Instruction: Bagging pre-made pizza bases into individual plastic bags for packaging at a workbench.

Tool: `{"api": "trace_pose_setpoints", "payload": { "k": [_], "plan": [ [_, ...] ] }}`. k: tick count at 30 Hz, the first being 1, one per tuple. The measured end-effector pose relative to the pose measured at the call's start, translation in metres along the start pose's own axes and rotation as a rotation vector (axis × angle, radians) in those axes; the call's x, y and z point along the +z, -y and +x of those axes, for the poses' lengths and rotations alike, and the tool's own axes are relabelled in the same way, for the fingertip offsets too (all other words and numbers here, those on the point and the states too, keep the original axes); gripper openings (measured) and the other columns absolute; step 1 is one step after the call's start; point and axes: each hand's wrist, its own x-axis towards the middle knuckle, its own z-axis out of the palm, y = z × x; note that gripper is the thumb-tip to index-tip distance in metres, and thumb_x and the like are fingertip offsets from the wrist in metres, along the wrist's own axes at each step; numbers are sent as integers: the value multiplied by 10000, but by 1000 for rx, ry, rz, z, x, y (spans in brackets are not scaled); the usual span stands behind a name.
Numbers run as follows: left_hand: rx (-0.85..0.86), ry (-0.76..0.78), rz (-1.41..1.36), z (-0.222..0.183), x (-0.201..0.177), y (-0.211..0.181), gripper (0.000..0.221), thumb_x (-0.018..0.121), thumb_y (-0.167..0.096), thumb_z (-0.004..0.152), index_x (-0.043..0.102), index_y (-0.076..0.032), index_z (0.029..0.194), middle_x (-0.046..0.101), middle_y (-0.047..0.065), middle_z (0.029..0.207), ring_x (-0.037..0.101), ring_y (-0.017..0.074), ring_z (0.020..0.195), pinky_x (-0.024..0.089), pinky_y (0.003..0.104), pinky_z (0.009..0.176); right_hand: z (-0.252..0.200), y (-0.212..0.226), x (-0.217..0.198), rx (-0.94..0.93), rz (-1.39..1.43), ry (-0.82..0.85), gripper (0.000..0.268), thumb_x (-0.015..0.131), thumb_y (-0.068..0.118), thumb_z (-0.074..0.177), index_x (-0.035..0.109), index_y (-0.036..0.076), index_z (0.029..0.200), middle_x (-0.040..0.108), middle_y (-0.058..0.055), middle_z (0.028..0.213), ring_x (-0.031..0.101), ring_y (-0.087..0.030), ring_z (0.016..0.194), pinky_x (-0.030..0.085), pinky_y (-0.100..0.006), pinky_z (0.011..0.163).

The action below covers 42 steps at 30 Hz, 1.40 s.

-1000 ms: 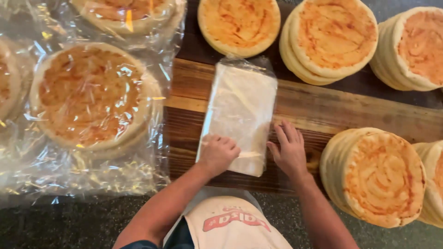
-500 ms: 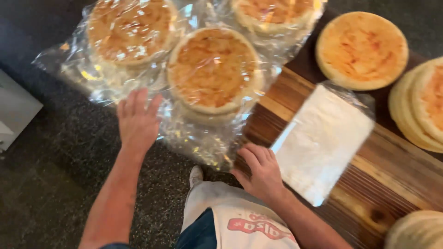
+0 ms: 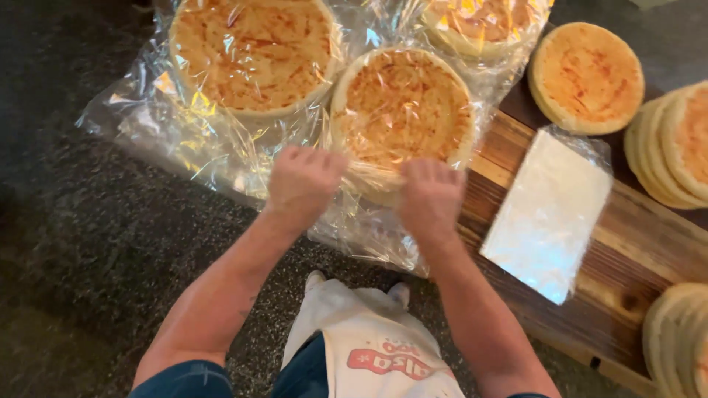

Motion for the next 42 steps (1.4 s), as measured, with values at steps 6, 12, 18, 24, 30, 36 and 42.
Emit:
{"api": "trace_pose_setpoints", "payload": {
  "k": [6, 12, 18, 24, 30, 36, 42],
  "plan": [
    [-280, 391, -201, 8, -68, 4, 677, 782, -327, 645, 659, -191, 1297, 683, 74, 1153, 698, 309, 1040, 536, 465, 867, -78, -23, -72, 419, -300, 114, 231, 726, 170, 763, 602, 233, 948, 519, 23, 847, 606, -248, 700, 482, -375, 665],
    [73, 227, -293, 79, -42, -65, 743, 860, -356, 641, 668, -197, 1341, 658, 71, 1332, 543, 329, 1360, 351, 563, 1168, -98, 17, -146, 483, 41, 66, 372, 661, -30, 729, 728, 171, 1035, 689, -62, 1032, 705, -317, 835, 559, -402, 772],
    [-53, 347, -1086, 101, 3, -243, 252, 714, -317, 901, 706, -222, 1135, 699, -52, 1001, 715, 226, 917, 545, 372, 850, -228, -87, -158, 1321, 85, 163, 352, 773, 215, 878, 680, 39, 1169, 676, -190, 1063, 696, -354, 969, 547, -455, 847],
    [-589, 1095, -897, 108, 156, -332, 735, 750, -410, 824, 477, -195, 1471, 542, 123, 1388, 661, 442, 1174, 538, 638, 923, -292, -204, -115, 1747, 36, 571, 717, 720, 706, 755, 667, 147, 1201, 730, -138, 1167, 691, -351, 1150, 517, -514, 960],
    [-389, 964, -823, 119, 155, -413, 721, 805, -150, 760, 427, 8, 1354, 537, 223, 1158, 695, 520, 950, 605, 600, 766, -358, -251, -157, 1634, 144, 658, 397, 640, 565, 904, 753, 191, 971, 767, -72, 943, 724, -323, 1020, 564, -456, 875],
    [205, 455, -610, 159, 156, -504, 741, 853, -343, 665, 612, -99, 1322, 597, 117, 1250, 493, 334, 1214, 409, 472, 896, -383, -316, -182, 1339, -145, 420, 269, 636, 414, 982, 690, 152, 954, 708, -100, 831, 724, -326, 874, 573, -485, 744],
    [312, 281, -715, 123, 217, -539, 82, 684, -263, 767, 607, -239, 754, 528, -7, 705, 576, 242, 692, 446, 428, 706, -358, -241, -199, 1014, 288, 173, 173, 752, 195, 876, 765, 175, 1048, 732, -9, 938, 718, -249, 937, 575, -338, 848]
  ]
}}
